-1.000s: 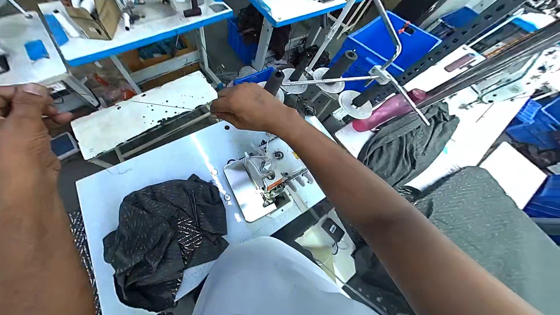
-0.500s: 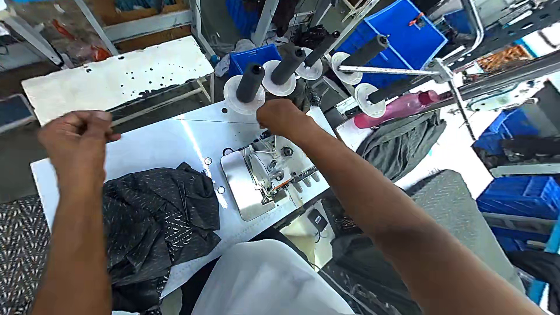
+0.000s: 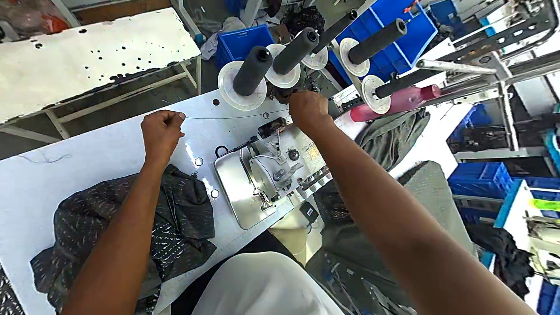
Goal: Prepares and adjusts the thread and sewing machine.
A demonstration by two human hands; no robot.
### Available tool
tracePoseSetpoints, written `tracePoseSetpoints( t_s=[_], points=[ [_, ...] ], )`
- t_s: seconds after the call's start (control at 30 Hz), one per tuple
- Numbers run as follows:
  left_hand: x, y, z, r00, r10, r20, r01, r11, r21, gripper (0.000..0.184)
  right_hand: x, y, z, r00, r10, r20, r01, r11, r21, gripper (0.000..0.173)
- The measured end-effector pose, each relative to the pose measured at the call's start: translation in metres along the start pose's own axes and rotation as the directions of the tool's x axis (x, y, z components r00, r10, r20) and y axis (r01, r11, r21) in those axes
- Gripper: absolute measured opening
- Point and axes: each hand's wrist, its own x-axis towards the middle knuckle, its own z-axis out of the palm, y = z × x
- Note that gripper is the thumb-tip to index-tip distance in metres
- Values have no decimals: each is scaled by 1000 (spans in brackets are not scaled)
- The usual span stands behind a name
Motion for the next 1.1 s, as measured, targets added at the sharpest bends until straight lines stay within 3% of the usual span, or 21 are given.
tracePoseSetpoints(
  t_s=[0.1, 0.2, 0.37, 0.5, 0.57, 0.67, 0.73, 0.83, 0.93, 1.1],
  points=[
    [5, 1, 20, 995, 28, 101, -37, 995, 93, 29, 12, 9, 3, 994, 28, 104, -27, 1000, -13, 17],
    [7, 10, 44, 971, 53, 234, -81, 991, 109, 30, 24, 18, 7, 986, -82, 142, 64, 990, 125, 27],
    [18, 15, 83, 919, 138, 369, -165, 985, 41, 25, 25, 9, 16, 977, -191, -97, 214, 911, 353, 27],
    [26, 18, 101, 886, 128, 445, -143, 990, 0, 25, 31, 3, 16, 919, -384, 89, 321, 859, 399, 34],
    [30, 20, 107, 869, 113, 482, -88, 993, -74, 23, 38, -1, 18, 834, -532, 146, 443, 803, 398, 32],
    [32, 26, 116, 822, 109, 559, 42, 967, -250, 20, 49, -7, 23, 735, -655, 177, 527, 716, 457, 45],
    [30, 36, 121, 790, 114, 603, 134, 927, -351, 18, 53, -12, 31, 685, -717, 128, 530, 611, 588, 44],
    [27, 47, 127, 788, 123, 604, 219, 859, -462, 22, 57, -17, 44, 624, -781, 20, 403, 343, 848, 30],
    [29, 46, 131, 834, 88, 545, 206, 866, -455, 21, 57, -19, 44, 655, -755, 20, 248, 239, 939, 30],
    [26, 39, 126, 867, -1, 498, 248, 868, -430, 11, 63, -20, 47, 776, -630, 26, 262, 359, 896, 16]
  ],
)
